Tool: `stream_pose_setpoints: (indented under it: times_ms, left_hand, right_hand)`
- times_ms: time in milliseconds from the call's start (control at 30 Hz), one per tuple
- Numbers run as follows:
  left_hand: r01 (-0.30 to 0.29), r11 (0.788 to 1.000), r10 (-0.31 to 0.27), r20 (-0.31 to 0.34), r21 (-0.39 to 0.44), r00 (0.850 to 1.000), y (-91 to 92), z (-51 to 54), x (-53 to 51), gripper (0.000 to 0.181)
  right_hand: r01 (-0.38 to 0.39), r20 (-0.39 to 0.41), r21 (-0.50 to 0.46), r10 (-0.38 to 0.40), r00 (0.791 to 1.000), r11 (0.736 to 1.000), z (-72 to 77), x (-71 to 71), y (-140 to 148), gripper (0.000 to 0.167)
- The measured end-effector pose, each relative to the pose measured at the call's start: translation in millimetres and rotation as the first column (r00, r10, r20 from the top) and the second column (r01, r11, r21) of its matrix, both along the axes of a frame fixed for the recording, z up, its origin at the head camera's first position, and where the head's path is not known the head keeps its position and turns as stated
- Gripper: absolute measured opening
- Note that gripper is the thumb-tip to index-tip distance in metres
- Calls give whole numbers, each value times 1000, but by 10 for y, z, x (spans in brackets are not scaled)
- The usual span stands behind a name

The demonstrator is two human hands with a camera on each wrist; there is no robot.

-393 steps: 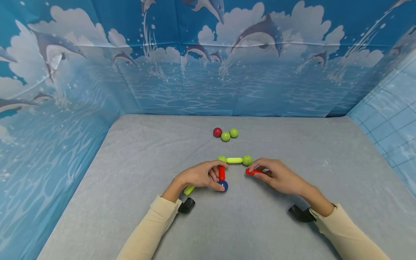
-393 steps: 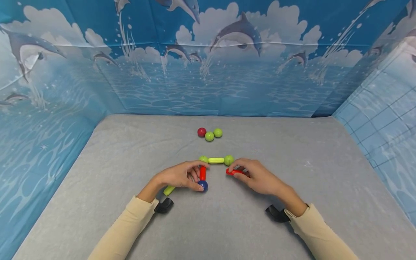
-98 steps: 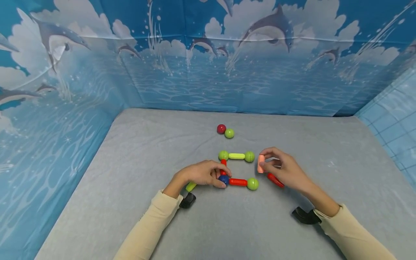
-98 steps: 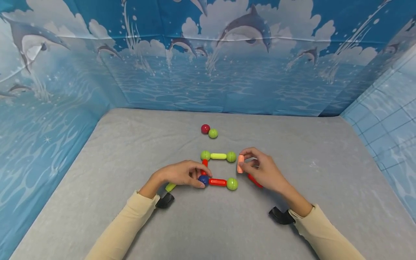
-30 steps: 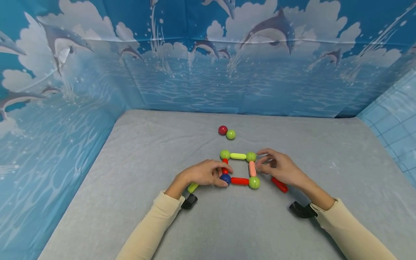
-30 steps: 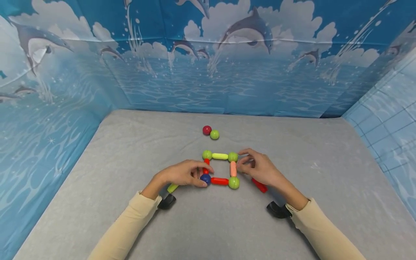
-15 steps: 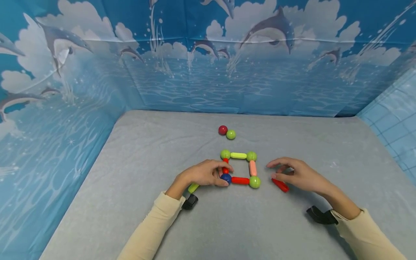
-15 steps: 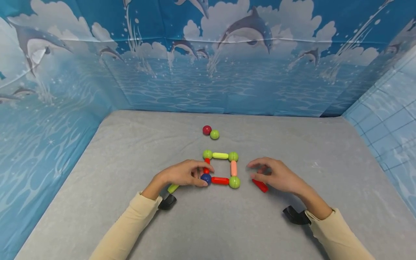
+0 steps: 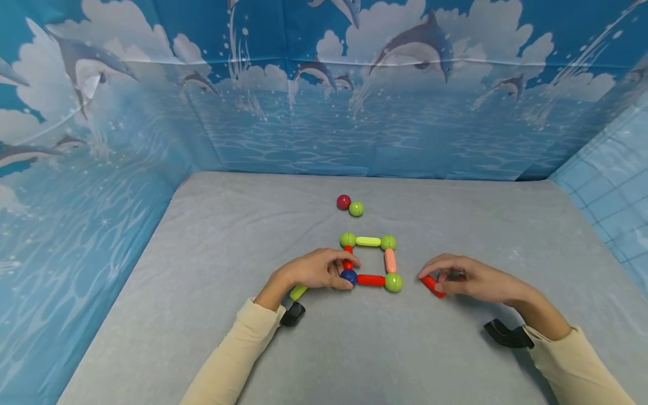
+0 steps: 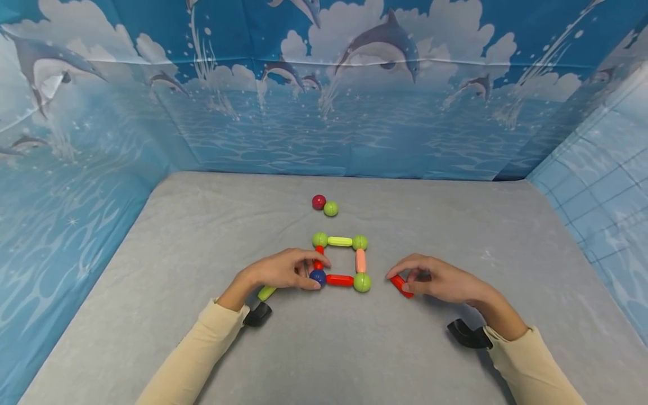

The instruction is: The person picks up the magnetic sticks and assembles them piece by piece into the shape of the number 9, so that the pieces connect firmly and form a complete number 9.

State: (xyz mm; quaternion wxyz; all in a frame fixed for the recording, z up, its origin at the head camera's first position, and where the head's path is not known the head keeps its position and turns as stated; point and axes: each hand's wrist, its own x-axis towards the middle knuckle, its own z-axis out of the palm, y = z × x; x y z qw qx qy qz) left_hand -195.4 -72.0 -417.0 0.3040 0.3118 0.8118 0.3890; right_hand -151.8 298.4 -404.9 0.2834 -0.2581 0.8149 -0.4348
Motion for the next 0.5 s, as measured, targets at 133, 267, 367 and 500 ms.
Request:
stream_pose_setpoints:
  times_ms: [133,267,367,500]
  left_hand:
    - [6,1000,-6,0,2,1000,2,-2,-1,45]
    - [11,1000,-11,-2,5,1000,8,-12,-7,45]
    - [5,1000,-5,-3,3,1000,2,-14,-11,44]
    - [-1,1000,1,5,4,1000,-14,-13,-8,44]
  right_hand:
    - [0,0,16,0,1000,1000,-25,-7,4,32]
    - [-8,-14,31,8,1000,999,-56,-17,21,35]
    - [-33,-43,27,34,998,999,-76,-25,19,38]
    - [-40,-75,32,43,996,999,-67,-26,-5,40]
